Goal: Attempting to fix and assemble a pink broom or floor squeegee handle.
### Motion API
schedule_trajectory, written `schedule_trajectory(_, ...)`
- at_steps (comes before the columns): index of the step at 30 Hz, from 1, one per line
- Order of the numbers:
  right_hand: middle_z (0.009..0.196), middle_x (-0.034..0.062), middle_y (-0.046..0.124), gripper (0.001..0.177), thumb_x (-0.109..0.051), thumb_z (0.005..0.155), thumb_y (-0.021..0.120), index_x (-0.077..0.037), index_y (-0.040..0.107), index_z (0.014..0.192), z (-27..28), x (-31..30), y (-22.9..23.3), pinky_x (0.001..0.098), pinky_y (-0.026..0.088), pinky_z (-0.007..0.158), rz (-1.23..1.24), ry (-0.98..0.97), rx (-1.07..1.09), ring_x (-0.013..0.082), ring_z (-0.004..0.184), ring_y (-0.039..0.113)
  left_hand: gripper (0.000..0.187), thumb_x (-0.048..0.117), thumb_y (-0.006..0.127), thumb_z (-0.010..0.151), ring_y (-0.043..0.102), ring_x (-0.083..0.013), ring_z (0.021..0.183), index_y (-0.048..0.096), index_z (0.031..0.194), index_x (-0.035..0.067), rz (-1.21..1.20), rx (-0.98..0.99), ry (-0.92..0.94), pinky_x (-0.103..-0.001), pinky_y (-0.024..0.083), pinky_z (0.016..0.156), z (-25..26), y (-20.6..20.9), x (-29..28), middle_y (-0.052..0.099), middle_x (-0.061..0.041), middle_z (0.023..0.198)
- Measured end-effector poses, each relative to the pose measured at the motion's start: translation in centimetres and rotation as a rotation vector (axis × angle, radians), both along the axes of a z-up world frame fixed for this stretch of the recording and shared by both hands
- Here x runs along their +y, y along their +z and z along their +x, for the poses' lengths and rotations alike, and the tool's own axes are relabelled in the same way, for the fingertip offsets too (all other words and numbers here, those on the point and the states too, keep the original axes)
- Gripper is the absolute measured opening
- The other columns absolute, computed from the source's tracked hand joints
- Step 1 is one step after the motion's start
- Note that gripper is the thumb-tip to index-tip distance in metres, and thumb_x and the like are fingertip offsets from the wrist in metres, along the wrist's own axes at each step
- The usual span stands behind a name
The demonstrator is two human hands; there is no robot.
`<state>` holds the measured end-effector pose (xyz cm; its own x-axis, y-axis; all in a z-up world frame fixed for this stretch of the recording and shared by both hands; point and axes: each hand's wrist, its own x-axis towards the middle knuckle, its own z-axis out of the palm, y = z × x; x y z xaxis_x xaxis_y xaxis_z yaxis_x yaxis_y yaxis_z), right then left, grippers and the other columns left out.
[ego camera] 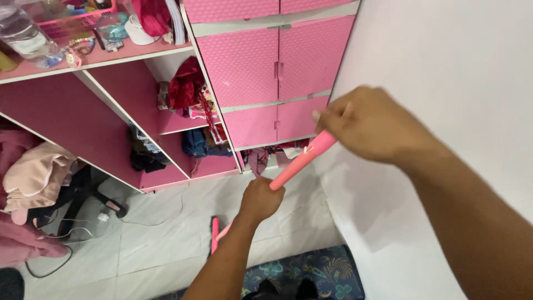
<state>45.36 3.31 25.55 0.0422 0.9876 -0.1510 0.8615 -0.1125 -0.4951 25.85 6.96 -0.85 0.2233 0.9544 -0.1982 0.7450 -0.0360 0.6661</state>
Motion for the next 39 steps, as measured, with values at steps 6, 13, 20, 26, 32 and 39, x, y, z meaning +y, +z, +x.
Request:
schedule_trajectory(6, 0.058, 0.0194, 0.064, 0.042, -0.04, 0.103, 0.059, -0.006, 0.079, 0.09, -1.6, 0.4, 8.1, 0.042, 0.054, 0.061, 0.353, -0.01, -0.355, 0.0301, 0.056, 0.06, 0.03, 0.027, 0.061, 0.081, 0.069, -0.0433, 0.078, 0.07, 0.082, -0.001, 0.084, -0.348, -0.124, -0.049, 0.053, 0.075, 6.2, 5.8, 2.0, 0.069, -0.027, 0.078)
schedule_trajectory(13, 0.073, 0.0155, 0.071, 0.042, -0.043, 0.099, 0.054, -0.012, 0.076, 0.08, -8.1, 3.2, 2.5, 0.0511, 0.054, 0.074, 0.155, 0.244, -0.576, 0.0388, 0.073, 0.069, 0.029, 0.027, 0.06, 0.083, 0.067, -0.0288, 0.074, 0.067, 0.079, -0.001, -0.133, -0.648, -0.292, -0.044, 0.054, 0.07, 7.5, -4.1, 4.8, 0.069, -0.02, 0.077)
schedule_trajectory(20, 0.06, 0.0147, 0.067, 0.043, -0.042, 0.097, 0.057, -0.009, 0.074, 0.077, -6.9, 4.2, 0.8, 0.0471, 0.05, 0.064, 0.095, 0.229, -0.238, 0.034, 0.059, 0.063, 0.032, 0.03, 0.065, 0.081, 0.071, -0.0389, 0.084, 0.074, 0.088, -0.001, -0.102, -0.182, -0.146, -0.046, 0.054, 0.081, -1.3, -0.8, 4.2, 0.073, -0.027, 0.087)
schedule_trajectory(26, 0.058, 0.0184, 0.062, 0.038, -0.039, 0.097, 0.063, -0.006, 0.073, 0.081, -7.2, 4.7, -6.0, 0.0422, 0.048, 0.058, -0.076, 0.113, 0.098, 0.0296, 0.054, 0.056, 0.031, 0.029, 0.064, 0.077, 0.07, -0.0425, 0.093, 0.079, 0.092, 0.006, -0.137, 0.056, 0.015, -0.049, 0.054, 0.088, -9.8, -5.1, 3.4, 0.074, -0.024, 0.094)
schedule_trajectory(32, 0.06, 0.017, 0.063, 0.038, -0.037, 0.097, 0.059, -0.006, 0.077, 0.087, -3.5, 7.6, -4.0, 0.0425, 0.047, 0.057, 0.178, 0.132, 0.008, 0.0281, 0.053, 0.057, 0.033, 0.03, 0.064, 0.079, 0.067, -0.0469, 0.094, 0.076, 0.086, 0.001, 0.002, 0.037, 0.045, -0.052, 0.052, 0.087, -7.4, -1.3, 5.1, 0.072, -0.027, 0.094)
schedule_trajectory(39, 0.059, 0.0142, 0.061, 0.038, -0.034, 0.104, 0.059, -0.008, 0.079, 0.084, -2.2, 8.1, 8.2, 0.0395, 0.049, 0.051, 0.37, 0.134, -0.304, 0.0273, 0.051, 0.057, 0.028, 0.025, 0.061, 0.081, 0.068, -0.042, 0.08, 0.068, 0.083, -0.002, 0.142, -0.425, -0.138, -0.048, 0.052, 0.075, 6.3, 4.0, 8.8, 0.067, -0.026, 0.081)
